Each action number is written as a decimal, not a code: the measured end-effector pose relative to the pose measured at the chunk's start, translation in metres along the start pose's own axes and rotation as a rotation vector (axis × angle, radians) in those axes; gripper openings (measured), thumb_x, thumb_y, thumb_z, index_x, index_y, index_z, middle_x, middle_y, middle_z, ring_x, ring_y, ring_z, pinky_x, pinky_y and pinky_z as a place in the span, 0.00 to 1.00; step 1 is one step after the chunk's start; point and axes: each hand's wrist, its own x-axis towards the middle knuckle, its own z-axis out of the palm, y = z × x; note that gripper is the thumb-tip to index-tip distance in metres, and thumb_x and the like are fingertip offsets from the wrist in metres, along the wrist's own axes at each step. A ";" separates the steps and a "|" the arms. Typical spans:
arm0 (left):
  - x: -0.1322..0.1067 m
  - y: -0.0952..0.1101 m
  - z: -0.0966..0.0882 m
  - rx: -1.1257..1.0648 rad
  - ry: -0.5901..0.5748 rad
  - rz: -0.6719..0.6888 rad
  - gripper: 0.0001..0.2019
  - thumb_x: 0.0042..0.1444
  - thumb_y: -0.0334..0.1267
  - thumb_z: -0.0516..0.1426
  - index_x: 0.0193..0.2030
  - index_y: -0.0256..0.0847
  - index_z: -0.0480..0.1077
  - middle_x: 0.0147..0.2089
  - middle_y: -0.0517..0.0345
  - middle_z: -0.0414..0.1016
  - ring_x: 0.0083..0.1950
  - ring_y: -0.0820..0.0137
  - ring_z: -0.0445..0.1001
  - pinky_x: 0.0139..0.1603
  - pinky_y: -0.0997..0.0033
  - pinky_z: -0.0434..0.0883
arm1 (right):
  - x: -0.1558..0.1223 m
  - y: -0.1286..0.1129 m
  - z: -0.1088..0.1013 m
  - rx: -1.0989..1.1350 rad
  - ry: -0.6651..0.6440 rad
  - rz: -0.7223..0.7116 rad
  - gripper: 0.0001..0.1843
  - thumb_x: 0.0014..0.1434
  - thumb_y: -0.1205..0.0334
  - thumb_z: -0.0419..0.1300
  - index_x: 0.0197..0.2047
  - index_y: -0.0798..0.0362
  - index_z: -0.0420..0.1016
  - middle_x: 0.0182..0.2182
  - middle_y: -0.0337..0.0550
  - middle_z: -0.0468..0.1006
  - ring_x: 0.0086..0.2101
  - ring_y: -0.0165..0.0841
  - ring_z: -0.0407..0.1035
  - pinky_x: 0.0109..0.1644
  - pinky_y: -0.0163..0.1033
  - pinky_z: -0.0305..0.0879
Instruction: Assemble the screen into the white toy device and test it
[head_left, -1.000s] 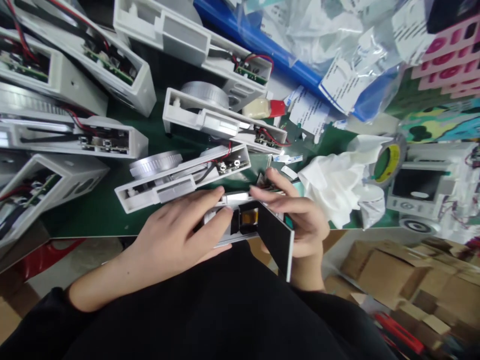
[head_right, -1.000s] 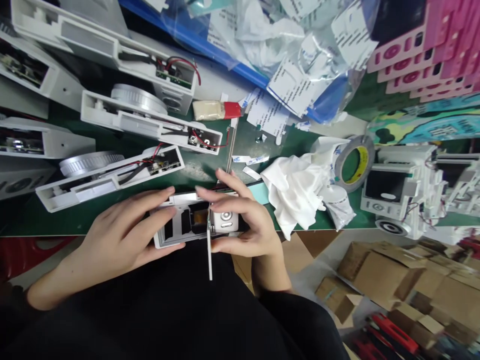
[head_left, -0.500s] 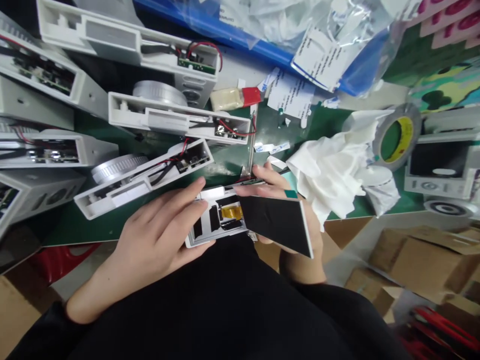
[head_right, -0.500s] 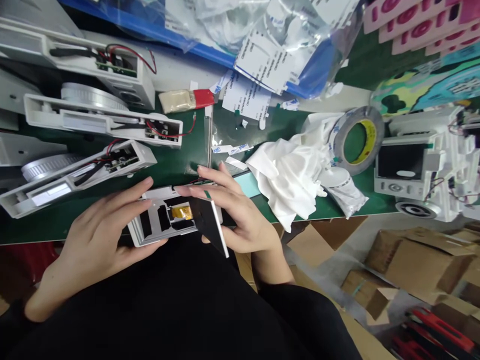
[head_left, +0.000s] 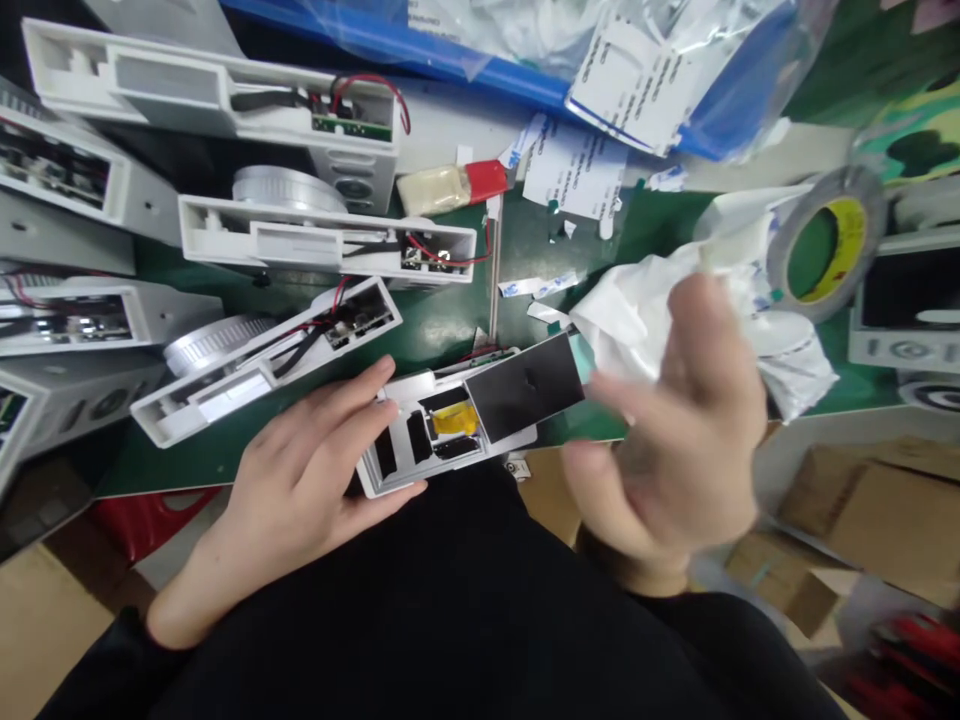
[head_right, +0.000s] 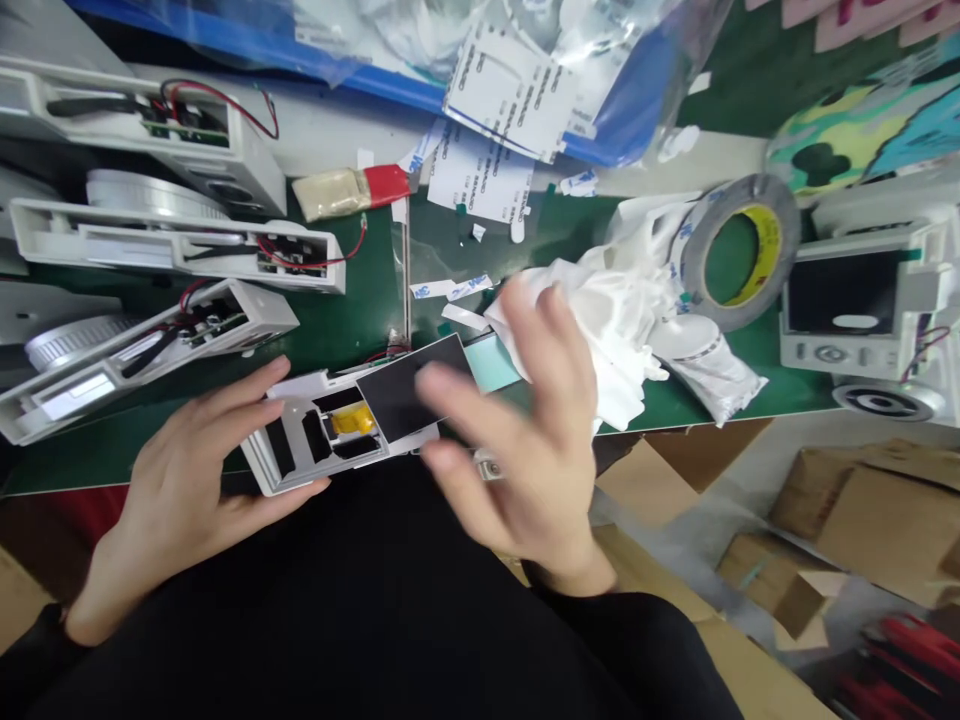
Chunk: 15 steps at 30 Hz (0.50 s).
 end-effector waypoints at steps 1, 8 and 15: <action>0.000 0.000 0.000 -0.014 -0.001 -0.003 0.27 0.61 0.47 0.65 0.63 0.43 0.64 0.66 0.44 0.75 0.58 0.56 0.81 0.48 0.58 0.83 | 0.001 -0.001 0.000 -0.068 0.048 -0.129 0.27 0.70 0.55 0.54 0.70 0.34 0.63 0.77 0.22 0.43 0.76 0.44 0.34 0.81 0.55 0.37; 0.001 -0.003 -0.002 -0.048 -0.034 0.003 0.27 0.62 0.48 0.64 0.64 0.41 0.64 0.66 0.42 0.74 0.61 0.54 0.79 0.51 0.56 0.84 | 0.023 -0.001 -0.002 -0.338 0.005 -0.560 0.19 0.65 0.38 0.60 0.50 0.37 0.82 0.62 0.27 0.77 0.68 0.39 0.62 0.81 0.49 0.41; 0.001 -0.005 -0.002 -0.043 -0.027 0.006 0.27 0.63 0.49 0.63 0.64 0.42 0.64 0.65 0.45 0.75 0.60 0.56 0.80 0.51 0.58 0.84 | 0.044 -0.003 -0.015 -0.295 -0.213 -0.606 0.21 0.68 0.41 0.58 0.57 0.41 0.78 0.61 0.23 0.76 0.56 0.35 0.77 0.62 0.38 0.75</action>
